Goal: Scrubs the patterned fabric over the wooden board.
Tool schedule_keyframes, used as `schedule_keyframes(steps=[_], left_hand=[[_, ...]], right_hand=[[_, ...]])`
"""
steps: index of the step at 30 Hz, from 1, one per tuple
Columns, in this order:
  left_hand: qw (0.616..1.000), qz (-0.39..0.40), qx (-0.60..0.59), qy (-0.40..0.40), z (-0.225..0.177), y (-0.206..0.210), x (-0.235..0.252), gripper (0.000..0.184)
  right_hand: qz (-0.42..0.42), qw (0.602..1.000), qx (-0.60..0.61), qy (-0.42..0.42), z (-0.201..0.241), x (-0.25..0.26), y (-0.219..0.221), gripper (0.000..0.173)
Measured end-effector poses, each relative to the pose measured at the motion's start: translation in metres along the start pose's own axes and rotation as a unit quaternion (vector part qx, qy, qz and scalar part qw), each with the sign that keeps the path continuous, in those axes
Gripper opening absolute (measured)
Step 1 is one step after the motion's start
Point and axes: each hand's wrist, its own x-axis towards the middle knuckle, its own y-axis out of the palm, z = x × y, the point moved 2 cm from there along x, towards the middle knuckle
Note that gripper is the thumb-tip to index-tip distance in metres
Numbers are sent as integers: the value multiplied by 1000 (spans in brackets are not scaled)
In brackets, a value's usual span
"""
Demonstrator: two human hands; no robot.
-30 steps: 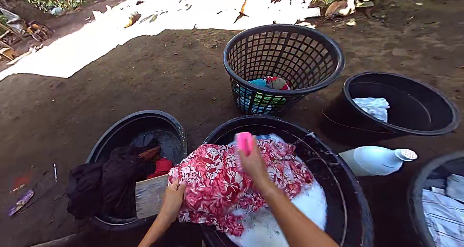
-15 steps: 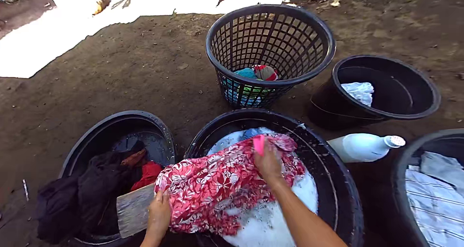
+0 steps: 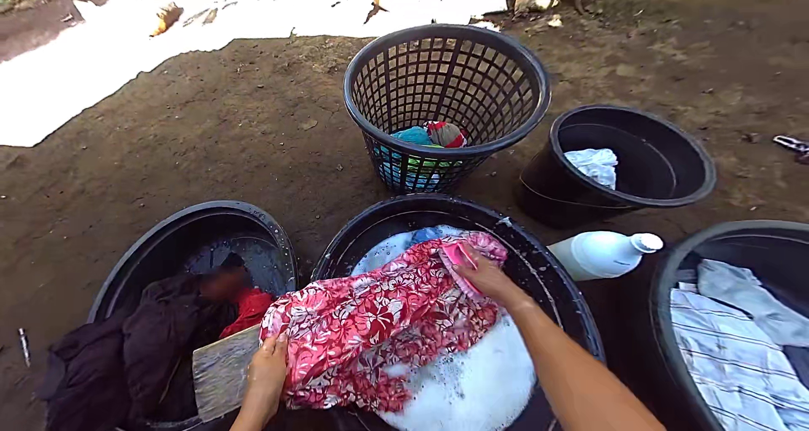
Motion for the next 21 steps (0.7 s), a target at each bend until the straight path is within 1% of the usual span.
schedule_keyframes(steps=[1, 2, 3, 4, 5, 6, 7, 8, 9, 10, 11, 12, 13, 14, 15, 16, 17, 18, 19, 20, 21], left_hand=[[996, 47, -65, -29, -4, -2, -1, 31], [985, 108, -128, -49, -10, -4, -4, 31], [963, 182, -192, -59, -18, -6, -7, 36], [937, 249, -239, -51, -27, -8, -8, 39], [910, 312, -272, -20, -37, -10, -7, 45], [882, 361, -302, 20, -49, -12, -3, 63], [857, 390, -331, 59, -64, -15, 3, 83], [838, 395, -366, 92, -78, -18, 10, 94], [820, 382, -411, 113, -85, -20, 18, 96], [823, 345, -439, 107, -82, -18, 26, 89], [856, 309, -410, 70, -74, -13, 29, 75], [897, 283, -340, 0, -63, -5, 30, 69], [925, 281, -248, -57, -53, 4, 30, 64], [937, 302, -160, -75, -45, 8, 29, 53], [937, 332, -90, -58, -40, 8, 27, 36], [932, 360, -37, -30, -37, 4, 26, 21], [928, 371, -10, -9, -35, -1, 26, 13], [931, 366, -18, -1, -32, -9, 24, 9], [937, 344, -56, 1, -29, -18, 21, 8], [944, 310, -111, -1, -24, -25, 17, 12], [949, 267, -167, -10, -19, -29, 12, 15]], right_hand=[[52, 996, 73, -22, 0, -12, 0, 74], [121, 986, 106, -37, -2, -28, 7, 66], [207, 973, 99, -39, -6, -43, 19, 57], [298, 952, 62, -32, -12, -58, 36, 49], [377, 926, 14, -23, -21, -69, 56, 43], [436, 899, -39, -9, -33, -78, 79, 41], [464, 882, -85, -2, -48, -85, 101, 44], [466, 875, -130, 2, -62, -88, 117, 48], [440, 884, -156, -6, -78, -89, 129, 55], [396, 902, -169, -18, -96, -90, 137, 64], [349, 918, -186, -24, -109, -91, 141, 71], [302, 927, -218, -27, -117, -92, 142, 72], [275, 925, -260, -17, -120, -92, 139, 74], [261, 918, -297, -3, -120, -95, 136, 76], [259, 912, -317, 5, -121, -97, 135, 79], [263, 916, -304, 5, -122, -95, 134, 78], [267, 931, -250, 6, -122, -91, 132, 75], [274, 948, -162, 5, -118, -86, 127, 66], [290, 956, -50, 9, -106, -83, 118, 56], [303, 950, 77, 6, -87, -83, 107, 47], [306, 931, 198, -5, -65, -85, 98, 42]])
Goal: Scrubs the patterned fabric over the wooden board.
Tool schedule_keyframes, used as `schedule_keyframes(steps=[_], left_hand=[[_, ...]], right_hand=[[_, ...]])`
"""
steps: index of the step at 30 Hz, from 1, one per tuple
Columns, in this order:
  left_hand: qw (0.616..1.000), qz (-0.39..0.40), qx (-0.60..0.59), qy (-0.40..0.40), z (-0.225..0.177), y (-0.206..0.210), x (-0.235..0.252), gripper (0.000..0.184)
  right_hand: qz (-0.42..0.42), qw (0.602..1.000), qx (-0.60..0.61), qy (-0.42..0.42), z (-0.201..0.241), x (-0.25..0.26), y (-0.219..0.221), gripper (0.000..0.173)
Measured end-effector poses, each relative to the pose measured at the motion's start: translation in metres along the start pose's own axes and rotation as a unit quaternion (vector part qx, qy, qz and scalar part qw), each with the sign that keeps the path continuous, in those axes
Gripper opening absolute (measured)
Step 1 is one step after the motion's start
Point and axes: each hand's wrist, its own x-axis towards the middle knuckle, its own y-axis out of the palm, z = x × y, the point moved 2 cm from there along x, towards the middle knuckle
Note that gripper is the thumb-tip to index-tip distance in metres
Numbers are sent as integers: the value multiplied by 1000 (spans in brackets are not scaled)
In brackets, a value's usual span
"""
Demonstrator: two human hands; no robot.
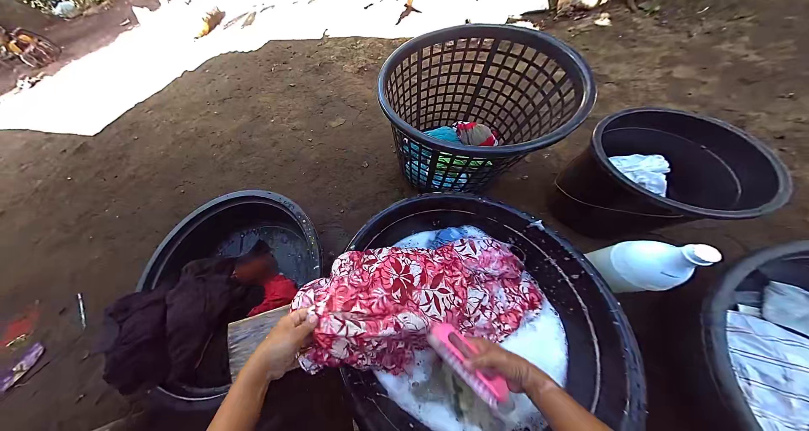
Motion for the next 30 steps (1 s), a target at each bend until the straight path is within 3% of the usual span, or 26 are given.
schedule_keyframes(steps=[2, 4, 6, 9, 11, 13, 15, 17, 19, 20, 21, 23, 25, 26, 27, 28, 30], left_hand=[[993, -103, -49, 14, 14, 0, -6, 20], [982, -184, -16, 30, 23, 5, -5, 24], [974, -222, 9, 40, 27, 10, -2, 27], [967, -249, -5, 46, 31, 9, -4, 28], [962, -272, 4, 39, 37, 3, -8, 28], [956, -287, 49, 17, 41, -4, -11, 30], [951, -302, 65, -8, 41, -5, -11, 30], [948, -311, 65, -21, 37, -3, -10, 29], [948, -311, 70, -18, 35, 0, -10, 29], [947, -311, 80, -15, 34, 1, -8, 29], [947, -310, 89, -15, 33, 2, -7, 30], [944, -312, 104, -21, 34, 3, -6, 31], [941, -318, 115, -25, 37, 1, -7, 31], [940, -320, 117, -22, 37, 0, -7, 31], [940, -320, 114, -18, 37, -1, -6, 31], [941, -320, 113, -18, 38, -3, -6, 30], [941, -321, 105, -22, 40, -3, -8, 30]], right_hand=[[0, 987, 132, -87, 48, 4, 9, 52], [-96, 989, -1, -109, 100, 19, 30, 65], [-187, 958, -205, -78, 140, 43, 83, 90], [-180, 919, -304, -176, 151, 59, 203, 77], [-125, 902, -344, -228, 143, 67, 240, 67], [-186, 869, -385, -250, 124, 78, 216, 60], [-324, 829, -396, -224, 92, 81, 138, 58], [-415, 816, -394, -82, 71, 69, 38, 65], [-424, 823, -371, 73, 81, 51, -24, 73], [-420, 828, -358, 96, 96, 48, -28, 74], [-413, 840, -345, 67, 110, 49, -12, 74], [-355, 869, -340, -65, 127, 60, 74, 68], [-238, 885, -357, -182, 129, 68, 179, 61], [-181, 887, -365, -217, 130, 70, 210, 60], [-162, 883, -371, -237, 128, 74, 216, 58], [-203, 872, -377, -238, 120, 78, 202, 56], [-302, 863, -381, -140, 97, 78, 121, 59]])
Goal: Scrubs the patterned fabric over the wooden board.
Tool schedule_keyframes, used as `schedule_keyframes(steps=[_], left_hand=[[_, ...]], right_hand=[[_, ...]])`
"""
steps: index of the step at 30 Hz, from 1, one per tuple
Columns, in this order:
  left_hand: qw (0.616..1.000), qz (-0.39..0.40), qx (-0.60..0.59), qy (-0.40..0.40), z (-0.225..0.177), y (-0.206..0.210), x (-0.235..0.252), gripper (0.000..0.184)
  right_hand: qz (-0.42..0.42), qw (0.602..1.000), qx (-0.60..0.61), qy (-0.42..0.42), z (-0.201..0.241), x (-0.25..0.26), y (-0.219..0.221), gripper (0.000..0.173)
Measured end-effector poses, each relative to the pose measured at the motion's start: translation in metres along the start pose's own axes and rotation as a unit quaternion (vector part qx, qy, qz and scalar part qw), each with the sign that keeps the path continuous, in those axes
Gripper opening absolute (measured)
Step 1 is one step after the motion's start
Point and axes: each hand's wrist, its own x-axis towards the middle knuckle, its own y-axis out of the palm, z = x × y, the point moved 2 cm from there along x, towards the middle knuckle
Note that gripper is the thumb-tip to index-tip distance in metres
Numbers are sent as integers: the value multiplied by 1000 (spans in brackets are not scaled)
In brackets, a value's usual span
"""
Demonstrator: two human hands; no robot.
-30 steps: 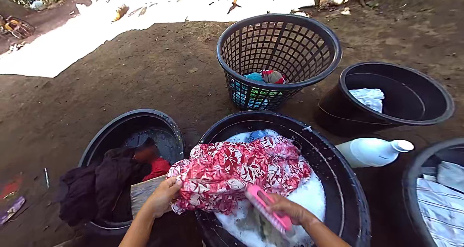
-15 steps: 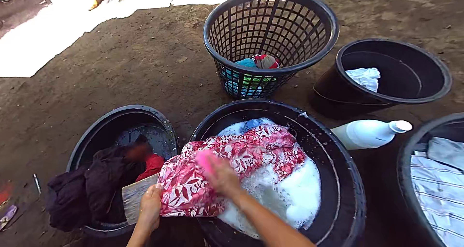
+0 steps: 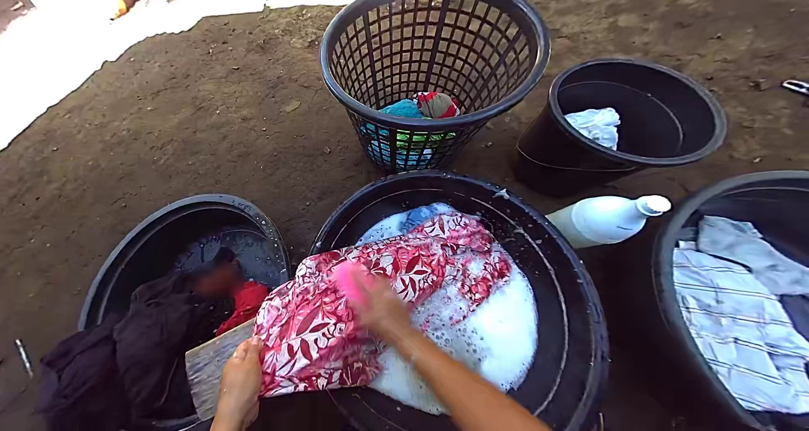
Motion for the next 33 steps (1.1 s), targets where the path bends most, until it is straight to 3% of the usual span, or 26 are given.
schedule_keyframes(steps=[3, 4, 6, 8, 10, 12, 14, 16, 17, 19, 22, 24, 26, 29, 31, 33], left_hand=[[999, 13, 28, 8, -10, 0, -3, 32], [997, 37, 63, 22, -14, -1, -2, 31], [973, 155, 162, 57, -23, -4, 0, 28], [892, 317, 310, 83, -35, -5, -2, 32], [811, 416, 393, 124, -42, 3, -3, 36], [824, 444, 289, 201, -46, 2, -8, 22], [879, 418, 65, 221, -44, 0, -13, 12], [892, 383, -148, 187, -43, -4, -15, 8], [879, 370, -242, 177, -43, -6, -15, 7], [835, 345, -393, 174, -41, -10, -8, 26], [806, 265, -517, 112, -33, -6, 7, 28], [833, 251, -487, 74, -21, -3, 12, 50], [901, 214, -374, 58, -15, -1, 6, 68], [977, 132, -170, 0, -28, 4, 0, 68], [990, 100, -103, 11, -29, 10, 3, 59], [993, 85, -74, 29, -29, 14, 6, 51]], right_hand=[[-34, 982, -33, 185, -123, 32, -77, 72], [-24, 975, 8, 220, -143, 37, -101, 75], [-56, 941, 246, 225, -166, 39, -126, 76], [-117, 848, 462, 233, -177, 28, -114, 63], [-120, 770, 565, 272, -178, 16, -92, 39], [-112, 747, 584, 298, -175, 6, -80, 30], [-114, 763, 558, 307, -167, 2, -87, 24], [-120, 821, 484, 278, -161, 5, -110, 22], [-131, 848, 441, 261, -159, 10, -125, 24], [-156, 884, 368, 241, -149, 25, -147, 29], [-170, 916, 288, 221, -134, 56, -147, 39], [-127, 945, 215, 209, -125, 71, -126, 53], [-69, 971, 125, 191, -121, 77, -99, 67], [-34, 975, 44, 216, -112, 80, -92, 83], [-32, 975, 18, 221, -80, 78, -94, 86], [-45, 987, 49, 143, -19, 57, -71, 81]])
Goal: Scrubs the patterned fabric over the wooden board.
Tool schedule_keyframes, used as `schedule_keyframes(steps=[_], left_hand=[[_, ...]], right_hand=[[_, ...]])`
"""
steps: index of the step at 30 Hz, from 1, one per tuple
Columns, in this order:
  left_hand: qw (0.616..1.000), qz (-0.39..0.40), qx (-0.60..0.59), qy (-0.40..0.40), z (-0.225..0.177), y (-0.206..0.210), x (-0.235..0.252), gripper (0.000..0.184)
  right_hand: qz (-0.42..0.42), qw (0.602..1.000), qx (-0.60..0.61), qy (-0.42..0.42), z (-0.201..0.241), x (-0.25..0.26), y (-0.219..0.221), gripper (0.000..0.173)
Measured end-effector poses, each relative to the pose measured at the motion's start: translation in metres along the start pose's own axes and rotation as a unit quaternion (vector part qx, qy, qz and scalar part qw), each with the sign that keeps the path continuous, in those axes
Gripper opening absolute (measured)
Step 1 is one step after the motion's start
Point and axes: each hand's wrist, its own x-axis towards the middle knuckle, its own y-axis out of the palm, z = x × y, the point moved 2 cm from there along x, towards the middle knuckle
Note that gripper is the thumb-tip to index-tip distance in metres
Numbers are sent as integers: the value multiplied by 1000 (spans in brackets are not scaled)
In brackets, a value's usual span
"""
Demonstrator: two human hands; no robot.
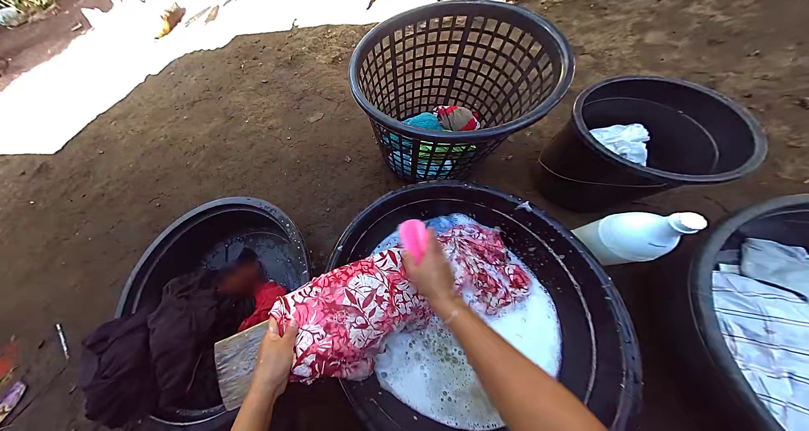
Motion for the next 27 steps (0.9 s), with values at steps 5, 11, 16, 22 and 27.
schedule_keyframes(steps=[5, 11, 16, 22, 27], left_hand=[[998, -64, -2, 9, 4, -4, -1, 34], [993, -92, 70, -10, 1, -7, -2, 35], [992, -86, 89, 16, 0, -1, -2, 35], [992, -86, 90, 17, 3, -3, 0, 38], [992, -87, 92, 17, 4, -2, 1, 38]], right_hand=[[83, 943, 41, -320, 73, -132, 109, 63], [-45, 988, -145, 6, -101, -9, 0, 67], [-39, 993, -52, 94, -77, -22, -29, 82], [90, 949, -28, -301, 45, -130, 100, 72], [135, 939, -24, -316, 63, -129, 96, 73]])
